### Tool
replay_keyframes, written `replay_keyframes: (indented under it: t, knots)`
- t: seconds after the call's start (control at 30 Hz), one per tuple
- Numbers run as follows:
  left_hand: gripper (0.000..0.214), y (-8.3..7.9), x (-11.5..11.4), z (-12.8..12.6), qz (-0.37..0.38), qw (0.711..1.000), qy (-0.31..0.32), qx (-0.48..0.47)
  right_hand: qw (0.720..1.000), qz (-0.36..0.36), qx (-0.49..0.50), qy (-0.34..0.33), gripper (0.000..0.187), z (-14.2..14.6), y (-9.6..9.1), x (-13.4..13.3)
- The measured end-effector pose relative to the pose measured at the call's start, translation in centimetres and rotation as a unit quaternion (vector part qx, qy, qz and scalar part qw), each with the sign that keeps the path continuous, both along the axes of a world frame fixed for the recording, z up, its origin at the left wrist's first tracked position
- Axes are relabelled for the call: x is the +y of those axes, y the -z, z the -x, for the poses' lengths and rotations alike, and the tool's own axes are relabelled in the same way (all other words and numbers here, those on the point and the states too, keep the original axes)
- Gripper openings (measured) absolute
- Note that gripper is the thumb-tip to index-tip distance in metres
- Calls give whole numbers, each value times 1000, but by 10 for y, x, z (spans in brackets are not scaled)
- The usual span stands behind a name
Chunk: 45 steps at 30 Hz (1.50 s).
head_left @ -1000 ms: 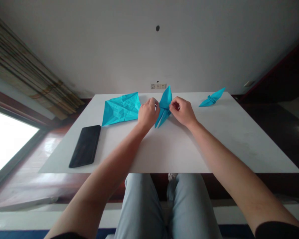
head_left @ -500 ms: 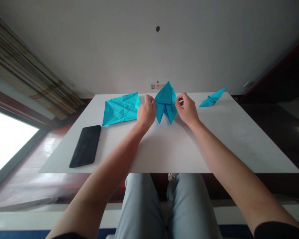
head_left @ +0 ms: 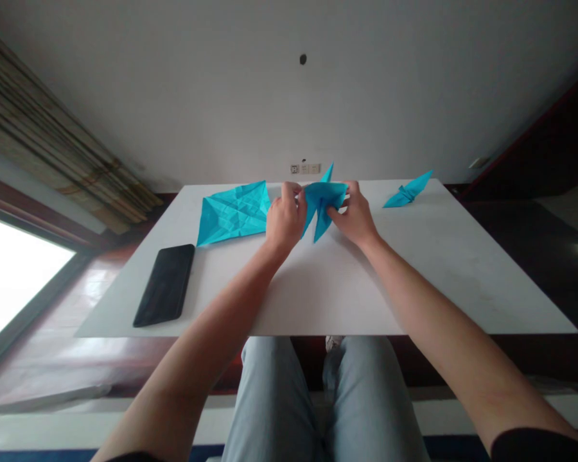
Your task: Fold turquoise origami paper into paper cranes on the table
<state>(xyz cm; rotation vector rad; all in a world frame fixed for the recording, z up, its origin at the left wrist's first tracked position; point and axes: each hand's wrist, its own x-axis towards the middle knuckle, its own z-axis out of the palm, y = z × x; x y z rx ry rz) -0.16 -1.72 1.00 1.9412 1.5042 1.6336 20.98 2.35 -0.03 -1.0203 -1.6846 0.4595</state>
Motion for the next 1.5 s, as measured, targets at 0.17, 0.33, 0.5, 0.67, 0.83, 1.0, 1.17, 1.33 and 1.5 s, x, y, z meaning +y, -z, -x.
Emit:
replay_keyframes:
  t: [0.17,0.33,0.5,0.67,0.83,1.0,1.17,1.33,1.5]
  knots:
    - [19,-3,-10,-11,1,997,60,51,999,4,23,24,21,-5,0,2]
    - [46,-7,-21,-19,-2,990,109,86,999,24,27,17,23,-11,-10,-3]
    - [55,1,-14,-17,21,996,67,53,997,-19,-5,-72,25,-1,-21,-16]
    - [41,1,-6,-6,-5,996,54,64,993,-76,-37,-82,28,-3,-33,-20]
    - [43,-4,-7,-3,-18,995,47,88,999,-34,-15,-16,43,-7,-23,-10]
    - [37,-7,-6,-1,-78,994,27,73,999,43,-27,-8,33,-5,-11,-2]
    - [43,-9,-8,1,-85,994,40,64,999,18,-8,48,19,-9,-16,0]
    - [23,-2,1,2,-47,999,-3,-4,994,-75,-8,82,14,-16,-20,1]
    - [14,6,15,7,-4,994,-34,-102,995,-67,13,74,27,-15,-20,1]
